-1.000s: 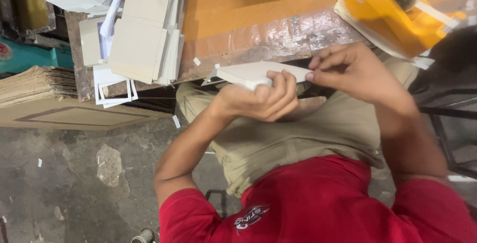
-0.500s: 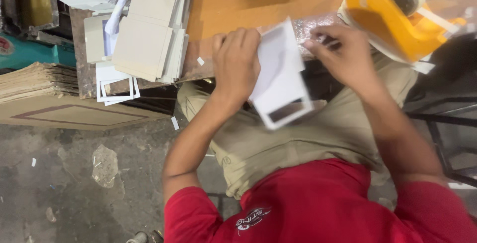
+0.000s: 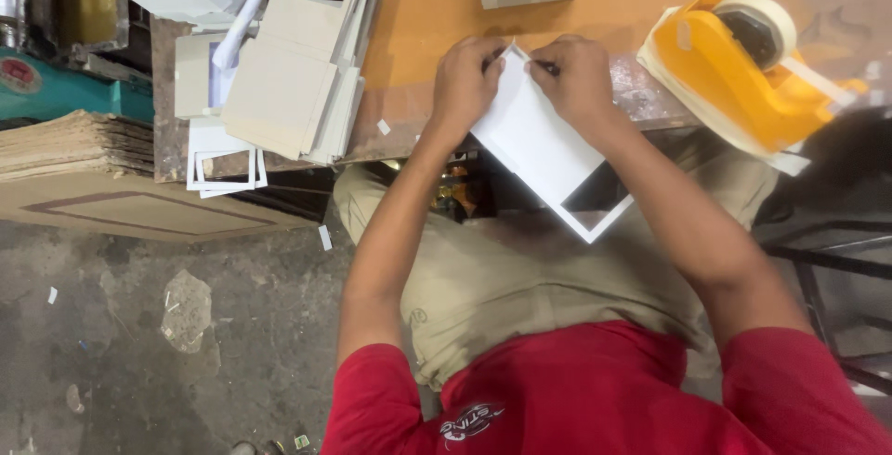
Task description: The person sits on the floor and assembles white cardboard frames by applying adhesive tape to the edges. They repeatedly pick up frame pieces, apply tape, and stack the completed units on the table.
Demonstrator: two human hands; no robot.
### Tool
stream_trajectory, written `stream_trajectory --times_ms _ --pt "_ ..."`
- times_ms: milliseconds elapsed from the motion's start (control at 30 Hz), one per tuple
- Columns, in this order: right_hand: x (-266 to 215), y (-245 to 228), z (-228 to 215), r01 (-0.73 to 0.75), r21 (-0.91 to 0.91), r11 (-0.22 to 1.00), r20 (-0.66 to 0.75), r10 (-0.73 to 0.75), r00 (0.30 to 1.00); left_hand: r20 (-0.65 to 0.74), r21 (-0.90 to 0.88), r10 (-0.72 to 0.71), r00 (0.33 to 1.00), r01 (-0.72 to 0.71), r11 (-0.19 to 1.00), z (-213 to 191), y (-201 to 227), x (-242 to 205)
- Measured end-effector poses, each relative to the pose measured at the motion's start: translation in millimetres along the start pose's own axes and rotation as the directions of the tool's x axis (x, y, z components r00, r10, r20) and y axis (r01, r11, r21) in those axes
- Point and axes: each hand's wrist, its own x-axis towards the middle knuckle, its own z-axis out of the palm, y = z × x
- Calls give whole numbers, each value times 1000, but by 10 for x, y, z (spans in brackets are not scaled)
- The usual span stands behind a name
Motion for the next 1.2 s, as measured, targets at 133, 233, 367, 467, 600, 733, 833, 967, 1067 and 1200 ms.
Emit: stream_trajectory --times_ms 133,233,367,467,600,733,833,967,1067,1200 --pt "-8 26 17 -57 33 998 23 56 998 115 -38 -51 992 56 998 61 -88 156" --pt "10 40 9 -45 24 999 13 45 999 154 -44 -38 987 46 998 64 -101 224" --pt "0 62 30 -18 39 999 2 18 1000 198 -11 108 974 -108 994 2 -117 269" --pt "16 61 37 -36 36 999 4 35 999 254 -2 217 942 -224 975 -60 -128 337" --pt "30 44 36 -20 12 1000 -5 20 1000 262 -80 263 928 -251 965 -79 -173 430" --pt "49 18 20 -46 24 999 19 46 999 268 -112 178 947 -152 982 -47 -232 403" --pt "-16 -87 -83 -74 42 996 61 72 996 266 -146 167 949 -131 981 -40 -278 378" --pt "-467 -337 -530 39 -111 993 -64 -47 997 273 -205 150 950 -95 974 -12 -359 381" --pt "-862 -307 -1288 -19 -260 965 -310 -65 948 259 -164 144 955 -103 981 26 -430 386" --pt "-1062 72 -2184 -101 -650 753 -188 -31 982 234 -168 201 951 -164 972 51 -449 382"
